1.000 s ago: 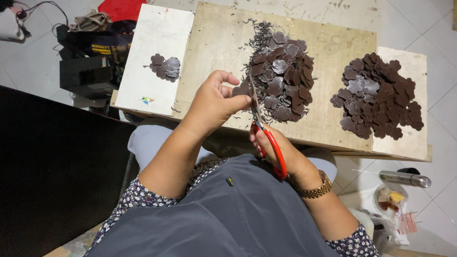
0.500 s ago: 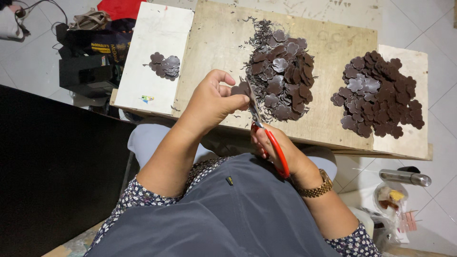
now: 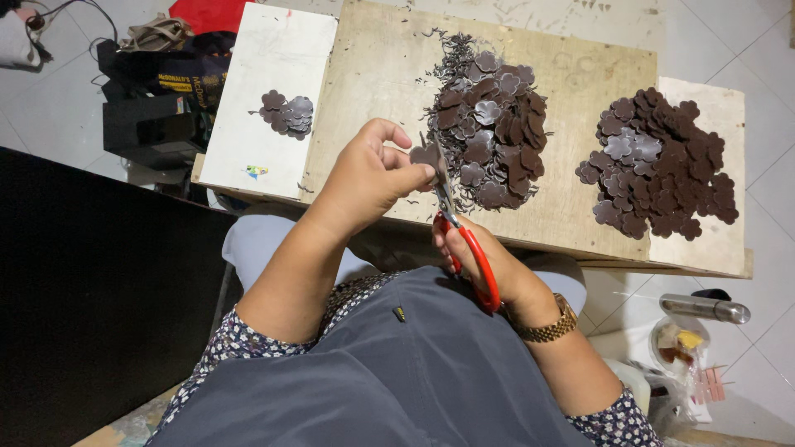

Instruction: The person trims the edges of dark brown flower-shaped felt pieces using red-handled scissors. They hold each piece in the left hand and carefully cut around the perimeter, then place the trimmed pieces into a pile on the wooden board.

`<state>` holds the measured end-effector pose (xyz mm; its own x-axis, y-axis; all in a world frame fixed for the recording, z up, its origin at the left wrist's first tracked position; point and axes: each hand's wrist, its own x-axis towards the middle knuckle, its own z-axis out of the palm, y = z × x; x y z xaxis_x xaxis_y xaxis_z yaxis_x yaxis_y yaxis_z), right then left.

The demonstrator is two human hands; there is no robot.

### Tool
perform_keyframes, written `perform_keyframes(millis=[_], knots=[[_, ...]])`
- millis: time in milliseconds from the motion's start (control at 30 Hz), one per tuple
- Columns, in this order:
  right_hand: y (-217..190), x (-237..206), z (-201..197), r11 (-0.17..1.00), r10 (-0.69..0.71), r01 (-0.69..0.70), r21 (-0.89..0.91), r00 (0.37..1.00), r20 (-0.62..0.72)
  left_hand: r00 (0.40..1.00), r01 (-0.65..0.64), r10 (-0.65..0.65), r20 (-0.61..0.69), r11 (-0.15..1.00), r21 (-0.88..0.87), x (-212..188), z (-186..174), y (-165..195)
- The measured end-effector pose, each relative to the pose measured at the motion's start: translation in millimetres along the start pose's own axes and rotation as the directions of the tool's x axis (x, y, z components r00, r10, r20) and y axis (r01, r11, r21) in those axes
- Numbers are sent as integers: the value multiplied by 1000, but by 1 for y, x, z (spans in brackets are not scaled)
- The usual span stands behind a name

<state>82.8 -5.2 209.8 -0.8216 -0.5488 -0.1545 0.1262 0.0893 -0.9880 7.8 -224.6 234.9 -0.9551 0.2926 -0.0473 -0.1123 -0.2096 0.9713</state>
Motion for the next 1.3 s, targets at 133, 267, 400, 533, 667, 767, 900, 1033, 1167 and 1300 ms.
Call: perform_keyframes(millis=[133, 267, 400, 533, 667, 767, 900, 1033, 1167, 1300], knots=[[2, -1, 1, 1000, -2, 3, 31, 1000, -24, 1000, -25, 25, 7, 1000, 10, -1, 1, -3], [3, -2, 1, 998, -6, 8, 56, 999, -35, 999, -46, 46, -11, 999, -11, 0, 2, -6], [4, 0, 1, 997, -5, 8, 79, 999, -34, 998, -66, 66, -4, 996, -67, 3, 4, -9], [6, 1, 1, 994, 36, -31, 102, 998, -53, 999, -50, 49, -13, 997, -63, 4, 3, -10], [6, 1, 0, 997, 12, -9, 71, 1000, -29, 998, -58, 58, -8, 998, -31, 4, 4, -10], [7, -1, -1, 997, -36, 36, 68, 999, 3, 998, -26, 28, 60, 999, -42, 4, 7, -10], [8, -1, -2, 986, 5, -5, 165, 1000, -4, 999, -15, 15, 31, 1000, 9, 3, 8, -8], [9, -2, -3, 982, -28, 26, 187, 1000, 9, 999, -26, 28, 35, 998, -56, 2, 11, -7], [9, -2, -1, 986, -50, 45, 158, 998, 27, 999, -19, 20, 45, 1000, -24, 1, 9, -6], [8, -3, 1, 980, -5, 7, 199, 1000, -10, 997, -31, 39, 71, 993, -114, 2, 11, -8]])
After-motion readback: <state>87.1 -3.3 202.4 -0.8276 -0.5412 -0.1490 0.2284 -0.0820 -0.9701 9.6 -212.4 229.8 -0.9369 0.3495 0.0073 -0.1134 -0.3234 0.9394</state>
